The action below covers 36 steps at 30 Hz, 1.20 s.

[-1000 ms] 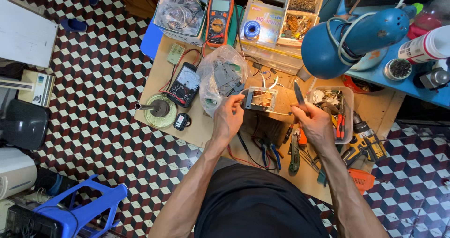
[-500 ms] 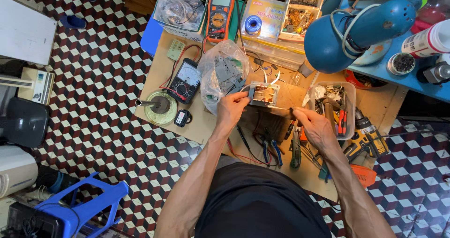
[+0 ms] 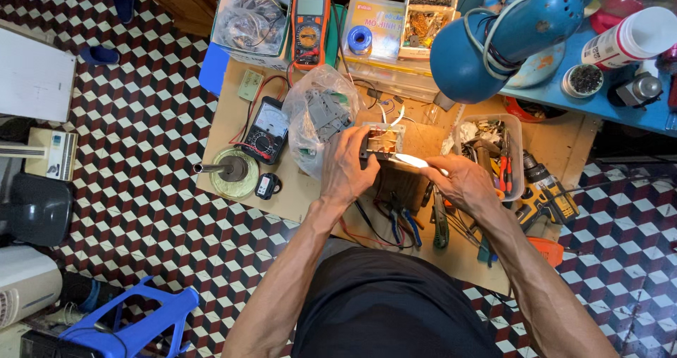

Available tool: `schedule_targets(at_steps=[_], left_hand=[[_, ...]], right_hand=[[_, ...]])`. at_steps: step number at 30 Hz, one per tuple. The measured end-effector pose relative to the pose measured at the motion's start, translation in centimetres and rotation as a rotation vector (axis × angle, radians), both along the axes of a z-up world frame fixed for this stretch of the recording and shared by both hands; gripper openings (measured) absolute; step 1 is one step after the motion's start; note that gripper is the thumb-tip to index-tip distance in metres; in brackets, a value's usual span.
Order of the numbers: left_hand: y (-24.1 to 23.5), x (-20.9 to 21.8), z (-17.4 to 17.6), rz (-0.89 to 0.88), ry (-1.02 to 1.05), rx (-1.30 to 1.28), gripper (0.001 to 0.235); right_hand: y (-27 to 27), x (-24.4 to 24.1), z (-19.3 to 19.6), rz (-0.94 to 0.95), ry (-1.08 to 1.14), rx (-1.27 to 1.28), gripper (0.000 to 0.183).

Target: The person uses a knife to scrape and clean the copper windings and contacts of a small electrical component, likely a motor or transformer, on a cluttered workbench. They repeatedly scrape different areas of the component and place it into a plastic bag at the end.

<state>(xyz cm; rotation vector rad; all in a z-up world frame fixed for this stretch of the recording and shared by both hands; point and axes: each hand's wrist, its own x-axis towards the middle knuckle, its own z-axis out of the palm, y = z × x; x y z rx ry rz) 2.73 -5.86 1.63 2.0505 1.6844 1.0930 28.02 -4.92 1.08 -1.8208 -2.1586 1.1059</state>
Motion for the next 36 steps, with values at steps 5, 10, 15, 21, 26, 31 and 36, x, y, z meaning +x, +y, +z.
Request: schedule_targets(at_steps=[5,10,15,21,26,31,36], left_hand=[[2.5,-1.9,-1.4,0.067,0.002,0.007,0.028],[8.8,-3.8,-4.2,-0.182,-0.084,-0.34,0.017],[13.2,-5.1,-6.4,-0.502,-0.165,-0.697,0.022],[15.0,-6.2,-8.4,-0.611,-0.181,-0.842,0.028],[16.3,-6.1,-10.7,-0.694,-0.305,-0.866,0.024],[18.0,-6.3,-12.2,-0.564,-0.451,-1.1,0.026],[17.9,-9.4,-10.9,-0.458,-0.658,-1.045,0.025]], right_hand=[[0.0,-0.4,-0.5,-0.052,-0.013,0.012,0.041],[-0.6,-0.6,0.1,-0.091,0.004,0.016,0.041],[-2.4,0.3,1.4,-0.41,0.076,-0.151,0.04],[-5.8,-0.2,1.2,-0.709,0.271,-0.045,0.038],[-9.3,-3.6,0.0,-0.913,0.354,-0.136,0.034],[-11.2,-7.7,-1.3,-1.054,0.44,-0.207,0.032],[-12.3,-9.9,-1.4,-1.068,0.369,-0.208,0.032]])
